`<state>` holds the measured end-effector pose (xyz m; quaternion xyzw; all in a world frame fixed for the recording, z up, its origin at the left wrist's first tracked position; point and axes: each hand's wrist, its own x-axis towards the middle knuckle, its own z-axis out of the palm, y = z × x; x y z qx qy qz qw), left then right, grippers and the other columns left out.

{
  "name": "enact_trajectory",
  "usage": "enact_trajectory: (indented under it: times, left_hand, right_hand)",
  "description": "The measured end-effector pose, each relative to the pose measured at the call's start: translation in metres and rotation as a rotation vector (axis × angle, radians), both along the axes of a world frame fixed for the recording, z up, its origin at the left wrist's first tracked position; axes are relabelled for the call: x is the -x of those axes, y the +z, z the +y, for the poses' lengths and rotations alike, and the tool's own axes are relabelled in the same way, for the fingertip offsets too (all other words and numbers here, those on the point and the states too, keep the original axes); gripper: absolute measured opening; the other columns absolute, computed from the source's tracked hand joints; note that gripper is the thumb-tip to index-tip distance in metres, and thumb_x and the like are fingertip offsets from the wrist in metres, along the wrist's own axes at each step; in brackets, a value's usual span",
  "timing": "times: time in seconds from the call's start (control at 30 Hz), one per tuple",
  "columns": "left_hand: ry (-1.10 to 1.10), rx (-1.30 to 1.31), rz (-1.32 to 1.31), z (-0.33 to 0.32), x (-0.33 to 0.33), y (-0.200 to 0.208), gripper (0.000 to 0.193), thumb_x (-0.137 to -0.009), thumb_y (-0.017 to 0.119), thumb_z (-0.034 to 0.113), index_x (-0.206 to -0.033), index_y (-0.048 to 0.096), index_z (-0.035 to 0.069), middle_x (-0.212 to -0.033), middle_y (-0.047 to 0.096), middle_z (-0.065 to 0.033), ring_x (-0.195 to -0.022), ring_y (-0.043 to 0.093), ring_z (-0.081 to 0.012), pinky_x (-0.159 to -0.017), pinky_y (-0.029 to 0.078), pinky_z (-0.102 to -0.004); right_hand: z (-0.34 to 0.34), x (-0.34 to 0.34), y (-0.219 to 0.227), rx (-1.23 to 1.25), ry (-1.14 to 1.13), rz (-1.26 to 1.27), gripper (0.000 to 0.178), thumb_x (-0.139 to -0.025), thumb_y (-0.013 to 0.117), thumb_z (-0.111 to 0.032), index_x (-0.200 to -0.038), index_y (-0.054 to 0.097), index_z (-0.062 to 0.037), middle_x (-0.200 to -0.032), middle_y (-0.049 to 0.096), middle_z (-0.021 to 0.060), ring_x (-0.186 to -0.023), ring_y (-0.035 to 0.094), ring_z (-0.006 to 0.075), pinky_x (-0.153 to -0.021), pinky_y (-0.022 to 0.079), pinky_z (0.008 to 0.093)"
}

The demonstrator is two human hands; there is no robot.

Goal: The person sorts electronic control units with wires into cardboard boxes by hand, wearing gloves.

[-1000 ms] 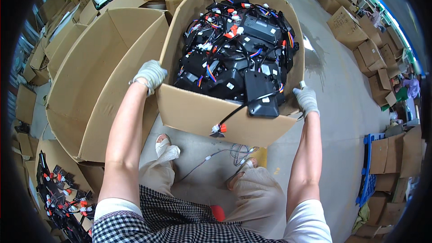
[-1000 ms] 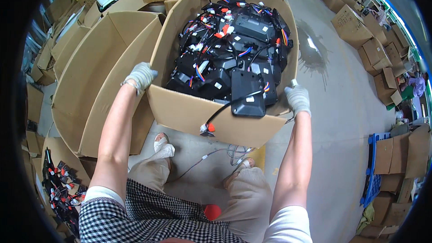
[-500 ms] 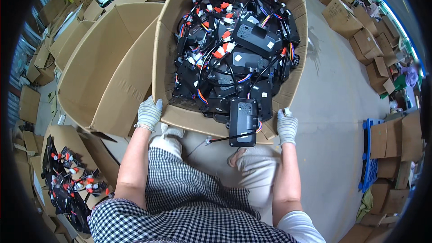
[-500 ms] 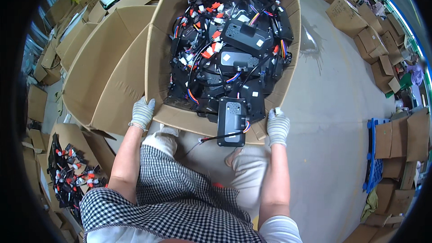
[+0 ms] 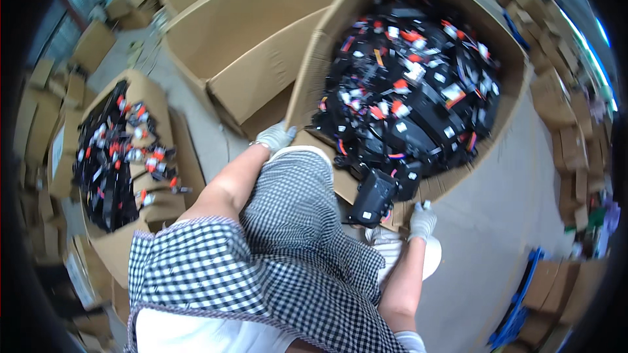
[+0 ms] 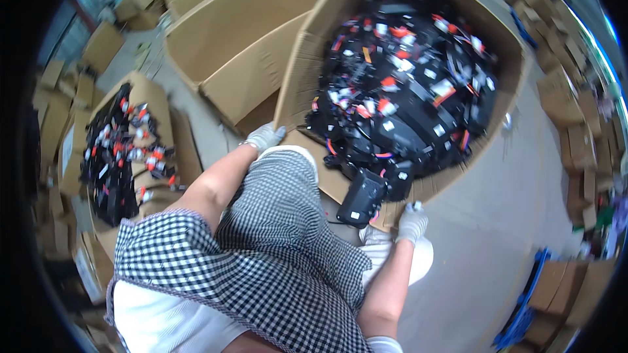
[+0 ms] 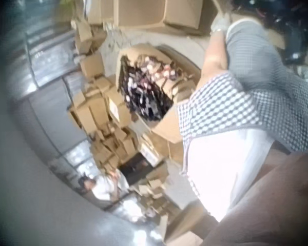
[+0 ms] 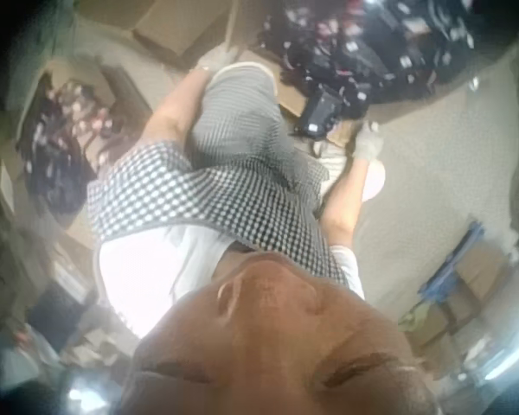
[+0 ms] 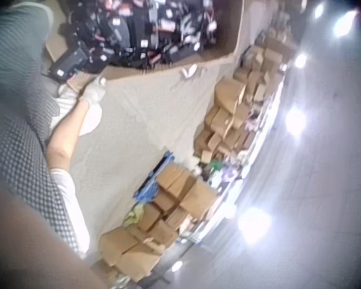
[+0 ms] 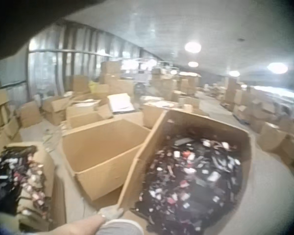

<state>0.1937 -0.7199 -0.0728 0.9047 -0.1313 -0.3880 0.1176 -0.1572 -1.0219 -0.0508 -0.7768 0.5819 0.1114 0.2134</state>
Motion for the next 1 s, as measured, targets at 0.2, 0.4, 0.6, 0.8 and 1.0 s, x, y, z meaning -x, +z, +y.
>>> enact_trajectory:
  times: [0.2, 0.4, 0.6, 0.8, 1.0]
  left_hand:
    - [0.156, 0.001, 0.125, -0.001, 0.01, 0.016, 0.051, -0.089, 0.044, 0.043, -0.127, 0.047, 0.009, -0.118, 0.055, -0.0222, -0.111, 0.052, -0.0363, -0.093, 0.04, -0.0417]
    - [0.222, 0.131, 0.098, 0.032, 0.026, -0.007, 0.049, -0.091, 0.044, 0.039, -0.13, 0.043, 0.009, -0.12, 0.055, -0.0212, -0.111, 0.052, -0.0359, -0.094, 0.04, -0.0395]
    - [0.182, 0.194, 0.054, 0.034, 0.027, 0.008, 0.048, -0.09, 0.045, 0.039, -0.127, 0.047, 0.009, -0.115, 0.057, -0.0231, -0.107, 0.054, -0.0369, -0.092, 0.041, -0.0407]
    - [-0.21, 0.341, -0.938, 0.037, -0.028, 0.162, 0.027, -0.075, 0.061, 0.023, -0.098, 0.062, 0.01, -0.099, 0.063, -0.013, -0.091, 0.059, -0.0331, -0.081, 0.047, -0.0422]
    - [-0.193, -0.155, -1.028, 0.081, -0.109, 0.174, 0.069, -0.073, 0.063, 0.052, -0.124, 0.05, 0.007, -0.12, 0.056, -0.0163, -0.118, 0.046, -0.0332, -0.107, 0.023, -0.0428]
  right_hand:
    - [-0.026, 0.017, -0.007, -0.041, 0.158, 0.187, 0.044, -0.08, 0.057, -0.046, -0.082, 0.065, -0.003, -0.08, 0.064, 0.022, -0.076, 0.062, 0.039, -0.067, 0.047, 0.048]
    - [-0.023, 0.009, 0.023, -0.041, 0.18, 0.314, 0.057, -0.082, 0.051, -0.055, -0.077, 0.066, 0.0003, -0.08, 0.064, 0.0242, -0.077, 0.062, 0.0395, -0.067, 0.047, 0.0485]
    - [-0.024, 0.025, 0.02, -0.033, 0.213, 0.279, 0.056, -0.083, 0.047, -0.056, -0.089, 0.064, -0.0028, -0.088, 0.063, 0.0256, -0.086, 0.059, 0.0416, -0.073, 0.045, 0.0494]
    - [-0.027, 0.04, 0.011, -0.067, 0.128, 0.267, 0.055, -0.081, 0.051, -0.056, -0.088, 0.066, -0.0029, -0.085, 0.064, 0.0247, -0.083, 0.061, 0.0405, -0.072, 0.046, 0.048]
    - [-0.034, 0.062, -0.013, 0.066, 0.814, 0.488, 0.028, -0.087, 0.043, -0.015, -0.111, 0.057, -0.0239, -0.096, 0.062, 0.0083, -0.083, 0.064, 0.028, -0.066, 0.053, 0.0409]
